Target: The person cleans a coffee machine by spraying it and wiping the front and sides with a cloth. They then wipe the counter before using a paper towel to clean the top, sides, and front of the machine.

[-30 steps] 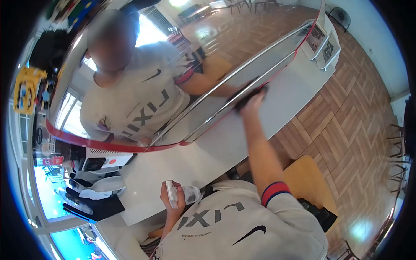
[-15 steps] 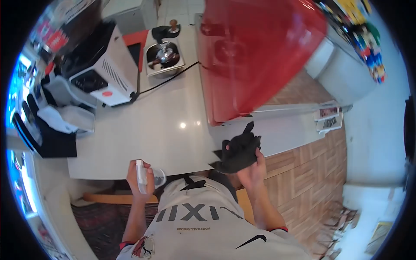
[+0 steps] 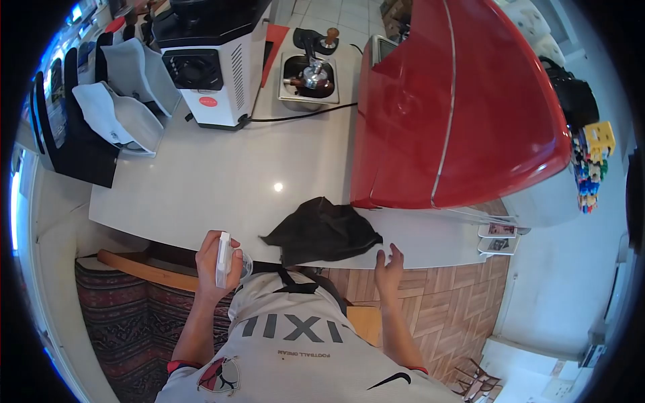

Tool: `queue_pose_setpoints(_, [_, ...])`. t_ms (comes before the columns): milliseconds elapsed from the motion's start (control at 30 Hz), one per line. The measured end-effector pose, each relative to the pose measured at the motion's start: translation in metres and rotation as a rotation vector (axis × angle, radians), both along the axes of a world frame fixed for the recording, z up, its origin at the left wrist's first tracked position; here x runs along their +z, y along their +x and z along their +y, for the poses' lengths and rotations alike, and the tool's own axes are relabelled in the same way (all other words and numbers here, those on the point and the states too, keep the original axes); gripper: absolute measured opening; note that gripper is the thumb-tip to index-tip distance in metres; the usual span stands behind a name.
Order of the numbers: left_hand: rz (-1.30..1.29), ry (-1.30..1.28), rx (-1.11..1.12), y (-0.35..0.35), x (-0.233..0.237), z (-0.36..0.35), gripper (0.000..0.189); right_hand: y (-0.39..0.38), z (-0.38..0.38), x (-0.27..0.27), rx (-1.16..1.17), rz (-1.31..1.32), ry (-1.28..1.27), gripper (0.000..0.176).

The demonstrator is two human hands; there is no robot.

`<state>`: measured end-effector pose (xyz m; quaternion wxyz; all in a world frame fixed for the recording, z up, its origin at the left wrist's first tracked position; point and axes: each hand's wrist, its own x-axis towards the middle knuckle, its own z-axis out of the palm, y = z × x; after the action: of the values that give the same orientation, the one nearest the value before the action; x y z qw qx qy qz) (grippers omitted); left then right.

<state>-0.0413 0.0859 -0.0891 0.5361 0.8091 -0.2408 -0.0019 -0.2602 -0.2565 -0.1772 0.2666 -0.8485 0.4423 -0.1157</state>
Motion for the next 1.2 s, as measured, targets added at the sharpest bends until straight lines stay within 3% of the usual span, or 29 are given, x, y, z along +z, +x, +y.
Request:
queue_pose_setpoints(33, [0.003, 0.008, 0.004, -0.001, 0.0, 0.003, 0.007, 0.015, 0.014, 0.015, 0.004, 0.003, 0.008, 0.058])
queue_pose_setpoints(100, [0.066, -0.02, 0.03, 0.001, -0.001, 0.006, 0.007, 0.055, 0.057, 0.035, 0.349, -0.09, -0.083, 0.068])
queue_pose_setpoints(167, [0.041, 0.008, 0.021, 0.002, 0.003, 0.005, 0.007, 0.091, 0.086, 0.014, 0.496, 0.168, -0.3, 0.081])
queue_pose_setpoints(233, [0.015, 0.032, 0.024, 0.004, 0.006, 0.009, 0.007, 0.123, 0.114, -0.016, 0.471, 0.317, -0.276, 0.09])
queue_pose_setpoints(367, [-0.014, 0.043, 0.089, 0.002, 0.009, 0.023, 0.01, 0.196, 0.117, -0.027, 0.894, 0.12, -0.326, 0.091])
queue_pose_setpoints(433, [-0.007, 0.08, 0.12, -0.004, 0.01, 0.03, 0.012, 0.246, 0.09, -0.04, 0.782, 0.105, -0.434, 0.079])
queue_pose_setpoints(500, [0.022, 0.096, 0.167, -0.012, 0.012, 0.036, 0.013, 0.293, 0.055, -0.054, 0.455, 0.116, -0.521, 0.069])
queue_pose_setpoints(600, [0.036, 0.136, 0.241, -0.025, 0.008, 0.049, 0.015, 0.346, 0.027, -0.058, 0.099, 0.206, -0.401, 0.069])
queue_pose_setpoints(867, [0.037, 0.13, 0.322, -0.047, 0.002, 0.062, 0.015, 0.393, -0.036, -0.063, 0.092, 0.254, -0.445, 0.065])
queue_pose_setpoints(933, [0.067, 0.115, 0.369, -0.055, 0.002, 0.068, 0.015, 0.4, -0.039, -0.059, 0.083, 0.126, -0.317, 0.063])
queue_pose_setpoints(1100, [0.105, 0.106, 0.399, -0.065, -0.004, 0.075, 0.015, 0.356, 0.017, -0.078, 0.206, 0.265, -0.54, 0.065])
queue_pose_setpoints(1200, [0.144, 0.105, 0.369, -0.061, -0.004, 0.072, 0.015, 0.323, 0.077, -0.063, 0.45, 0.183, -0.552, 0.067])
